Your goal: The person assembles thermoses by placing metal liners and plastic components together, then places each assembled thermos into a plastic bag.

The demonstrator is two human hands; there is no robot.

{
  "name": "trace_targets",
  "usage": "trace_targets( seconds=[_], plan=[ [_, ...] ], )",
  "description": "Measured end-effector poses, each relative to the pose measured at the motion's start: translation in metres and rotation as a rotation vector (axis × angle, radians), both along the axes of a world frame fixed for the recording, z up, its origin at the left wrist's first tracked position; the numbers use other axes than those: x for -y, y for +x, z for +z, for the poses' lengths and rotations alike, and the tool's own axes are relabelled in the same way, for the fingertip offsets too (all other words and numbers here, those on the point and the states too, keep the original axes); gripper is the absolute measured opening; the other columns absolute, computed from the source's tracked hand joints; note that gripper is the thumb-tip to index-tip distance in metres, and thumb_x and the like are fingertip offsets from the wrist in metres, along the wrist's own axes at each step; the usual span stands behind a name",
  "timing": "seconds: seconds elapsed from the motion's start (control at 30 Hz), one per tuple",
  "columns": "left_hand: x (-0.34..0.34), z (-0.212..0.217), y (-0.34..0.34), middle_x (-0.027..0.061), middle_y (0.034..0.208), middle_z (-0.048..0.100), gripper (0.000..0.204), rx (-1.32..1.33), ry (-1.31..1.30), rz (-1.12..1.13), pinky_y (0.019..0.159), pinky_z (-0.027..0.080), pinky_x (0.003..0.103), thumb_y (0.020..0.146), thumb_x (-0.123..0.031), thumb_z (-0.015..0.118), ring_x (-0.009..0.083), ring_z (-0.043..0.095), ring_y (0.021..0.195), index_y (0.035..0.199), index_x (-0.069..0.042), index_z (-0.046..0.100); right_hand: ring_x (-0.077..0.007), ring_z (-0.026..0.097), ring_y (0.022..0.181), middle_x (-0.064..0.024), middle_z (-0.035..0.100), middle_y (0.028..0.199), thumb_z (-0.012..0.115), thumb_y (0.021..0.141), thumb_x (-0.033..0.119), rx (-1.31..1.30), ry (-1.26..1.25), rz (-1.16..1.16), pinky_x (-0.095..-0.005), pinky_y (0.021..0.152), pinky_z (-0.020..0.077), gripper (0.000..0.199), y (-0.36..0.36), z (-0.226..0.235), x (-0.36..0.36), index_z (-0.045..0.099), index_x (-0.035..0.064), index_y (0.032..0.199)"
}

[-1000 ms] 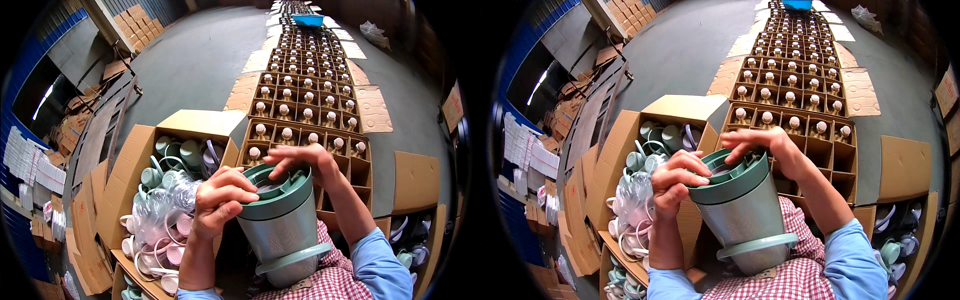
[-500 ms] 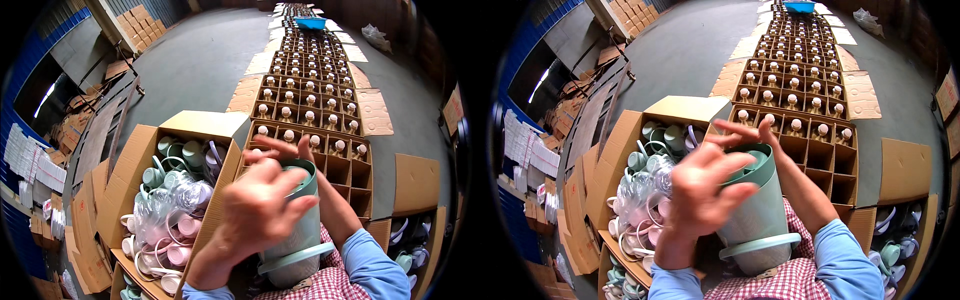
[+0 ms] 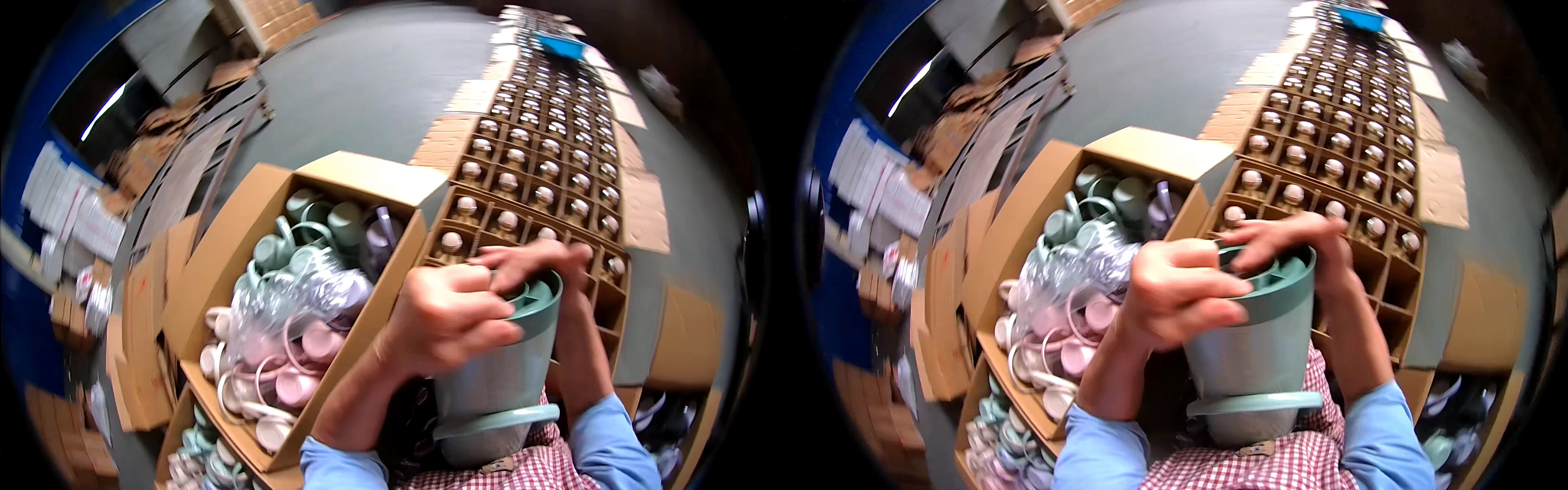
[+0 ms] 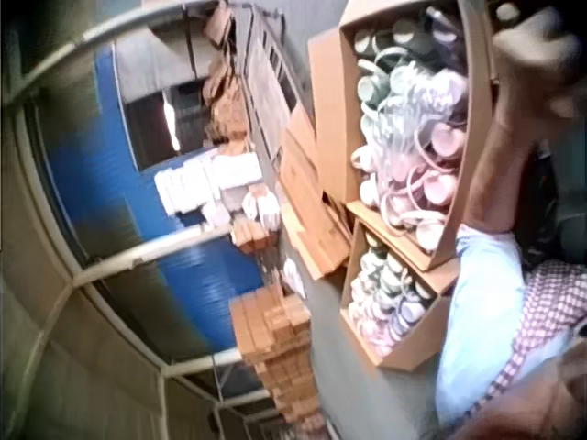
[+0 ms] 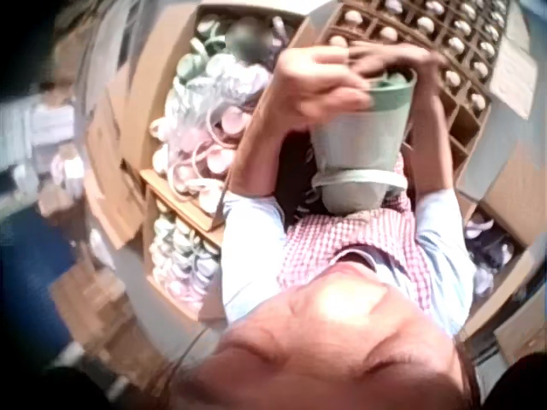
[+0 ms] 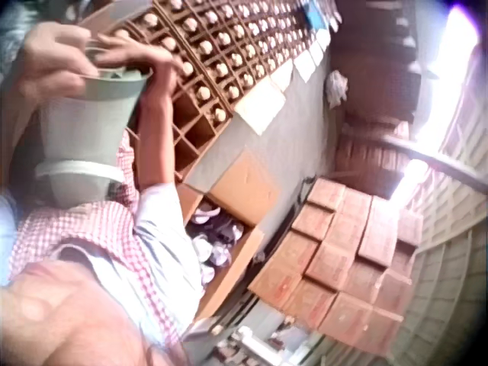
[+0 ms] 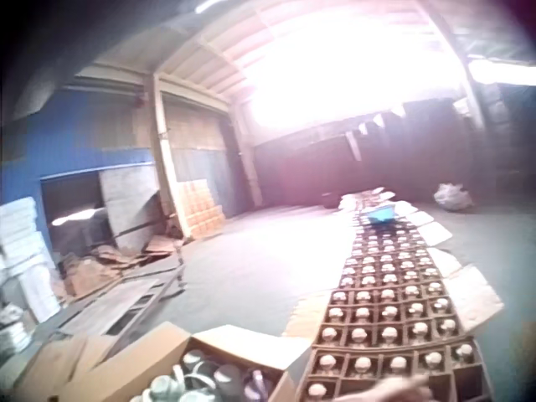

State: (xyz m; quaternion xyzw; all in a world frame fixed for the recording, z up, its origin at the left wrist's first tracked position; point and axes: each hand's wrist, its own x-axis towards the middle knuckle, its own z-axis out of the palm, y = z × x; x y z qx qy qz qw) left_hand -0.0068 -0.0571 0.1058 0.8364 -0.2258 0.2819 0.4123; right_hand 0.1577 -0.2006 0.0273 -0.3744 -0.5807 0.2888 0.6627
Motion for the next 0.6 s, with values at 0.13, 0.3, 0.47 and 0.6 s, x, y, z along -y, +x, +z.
trace_targets(
  seconds=[0.13, 0.3, 0.47, 0.6],
  plan=[
    [-0.028, -0.031, 0.001, 0.0068, 0.059, 0.051, 0.023, 0.087, -0.200, -0.075, 0.045, 0.036, 0.031, 0.074, -0.023, 0.073, 0.0171, 0.049, 0.050, 0.075, -0.001, 0.070, -0.0384, 0.064, 0.098, -0.0224, 0.069, 0.086, 0.027, 0.086, 0.069, 0.179, -0.123, -0.229, -0.0449, 0.094, 0.0457, 0.088, -0.023, 0.026, 0.001, 0.068, -0.0093, 0.077],
    [-0.013, -0.104, 0.022, 0.0101, 0.101, 0.061, 0.047, 0.089, -0.945, -0.005, 0.079, 0.046, 0.027, 0.096, -0.043, 0.042, 0.0152, 0.059, 0.083, 0.102, 0.000, 0.062, -0.0392, 0.068, 0.086, -0.0249, 0.069, 0.088, 0.045, 0.087, 0.057, 0.316, 0.018, 0.062, -0.0431, 0.083, 0.0531, 0.069, -0.032, 0.084, 0.016, 0.069, -0.0057, 0.070],
    [0.068, -0.154, 0.008, 0.0119, 0.101, 0.059, 0.044, -0.488, -1.439, -0.502, 0.081, 0.050, 0.031, 0.097, -0.039, 0.043, 0.0179, 0.062, 0.088, 0.109, 0.001, 0.058, -0.0215, 0.071, 0.072, -0.0136, 0.071, 0.088, 0.070, 0.071, 0.013, 0.703, -0.359, 0.227, -0.0293, 0.072, 0.0572, 0.028, -0.047, 0.150, 0.009, 0.071, 0.0022, 0.096],
    [0.080, -0.148, 0.005, 0.0103, 0.093, 0.061, 0.047, -0.478, -1.489, -0.465, 0.076, 0.051, 0.031, 0.099, -0.040, 0.038, 0.0162, 0.062, 0.084, 0.107, 0.000, 0.059, -0.0200, 0.068, 0.062, -0.0063, 0.067, 0.071, 0.076, 0.064, 0.013, 1.135, -0.460, 0.049, -0.0289, 0.056, 0.0534, 0.020, -0.098, 0.191, 0.017, 0.067, 0.0093, 0.081]
  ],
)
